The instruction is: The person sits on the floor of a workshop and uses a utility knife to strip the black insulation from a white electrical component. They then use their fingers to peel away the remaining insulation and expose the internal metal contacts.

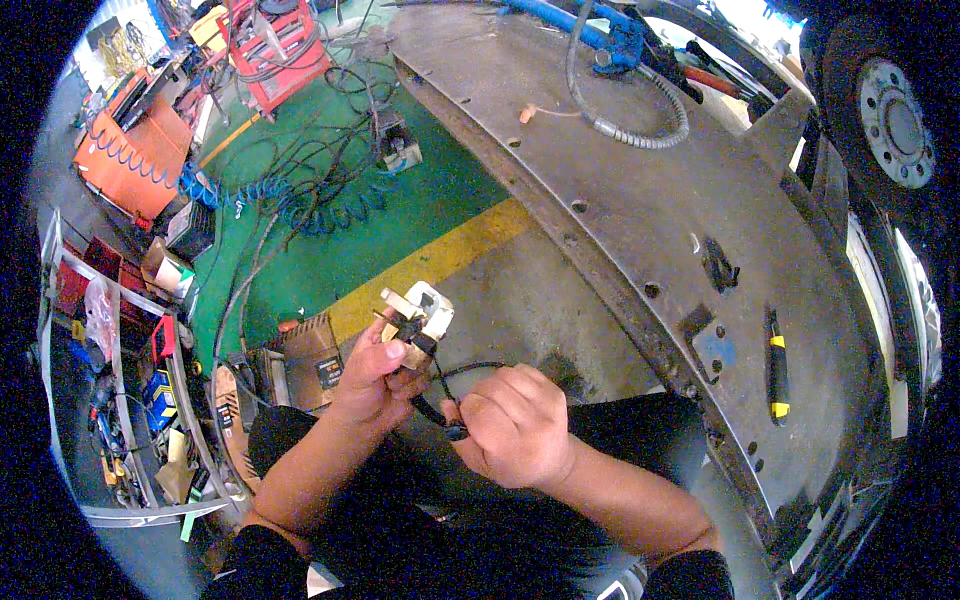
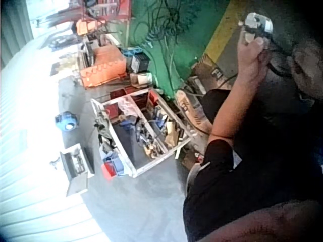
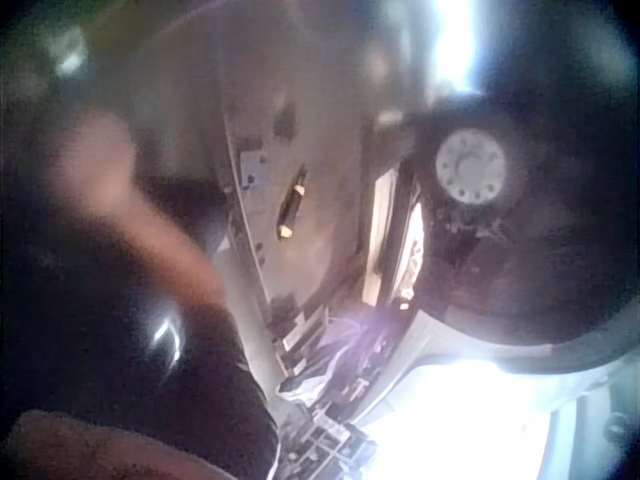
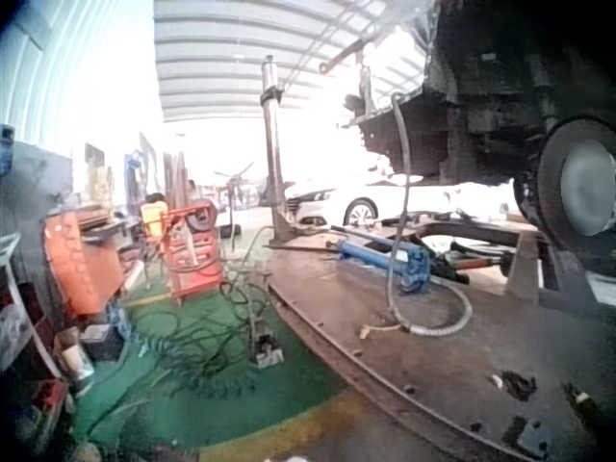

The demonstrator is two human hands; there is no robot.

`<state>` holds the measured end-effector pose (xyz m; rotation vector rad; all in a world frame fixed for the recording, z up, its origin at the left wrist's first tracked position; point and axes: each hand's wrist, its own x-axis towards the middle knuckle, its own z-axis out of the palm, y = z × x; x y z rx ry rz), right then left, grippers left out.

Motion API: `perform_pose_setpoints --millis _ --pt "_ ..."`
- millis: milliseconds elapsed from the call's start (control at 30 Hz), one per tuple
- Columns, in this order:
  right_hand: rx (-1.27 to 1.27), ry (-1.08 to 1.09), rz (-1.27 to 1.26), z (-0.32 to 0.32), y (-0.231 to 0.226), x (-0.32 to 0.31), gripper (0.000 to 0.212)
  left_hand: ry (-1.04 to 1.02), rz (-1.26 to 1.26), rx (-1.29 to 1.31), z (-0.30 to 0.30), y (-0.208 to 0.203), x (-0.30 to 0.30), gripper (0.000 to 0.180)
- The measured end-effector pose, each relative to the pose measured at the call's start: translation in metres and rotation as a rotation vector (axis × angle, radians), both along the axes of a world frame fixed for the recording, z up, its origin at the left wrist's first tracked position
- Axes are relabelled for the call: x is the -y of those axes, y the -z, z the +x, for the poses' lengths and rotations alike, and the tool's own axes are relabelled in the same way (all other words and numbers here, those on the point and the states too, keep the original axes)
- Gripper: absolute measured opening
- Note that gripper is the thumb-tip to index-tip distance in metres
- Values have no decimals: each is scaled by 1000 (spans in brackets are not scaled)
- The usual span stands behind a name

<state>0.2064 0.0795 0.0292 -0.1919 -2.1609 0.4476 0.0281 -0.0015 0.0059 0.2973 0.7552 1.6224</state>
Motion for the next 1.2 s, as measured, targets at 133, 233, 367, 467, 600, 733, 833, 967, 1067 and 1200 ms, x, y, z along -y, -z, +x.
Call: perform_pose_setpoints --millis 133,233,367,467,600,733,833,967,1067,1200 --pt "59 -53 135 2 3 0 22 -64 22 36 -5 6 2 57" --pt "126 -83 187 -5 12 16 20 -114 -97 -143 10 1 0 64" --pt "158 -69 228 -5 8 3 20 -150 -112 -201 6 19 4 76" --pt "52 180 244 0 -3 -17 35 -140 63 -144 -10 28 13 77" --pt "-53 100 -180 11 -9 -16 46 -100 242 101 -27 22 18 91" --pt "117 73 -81 -11 4 6 44 -26 182 174 -19 15 11 97" --pt "57 65 -84 -23 8 19 46 138 291 143 -2 24 14 103" --pt "-4 65 -39 -21 15 20 49 206 230 108 24 15 15 100" --pt "-64 21 -8 -15 17 11 44 228 181 8 25 17 13 106" --pt "-89 26 -74 -20 22 10 30 191 91 86 28 20 16 104"
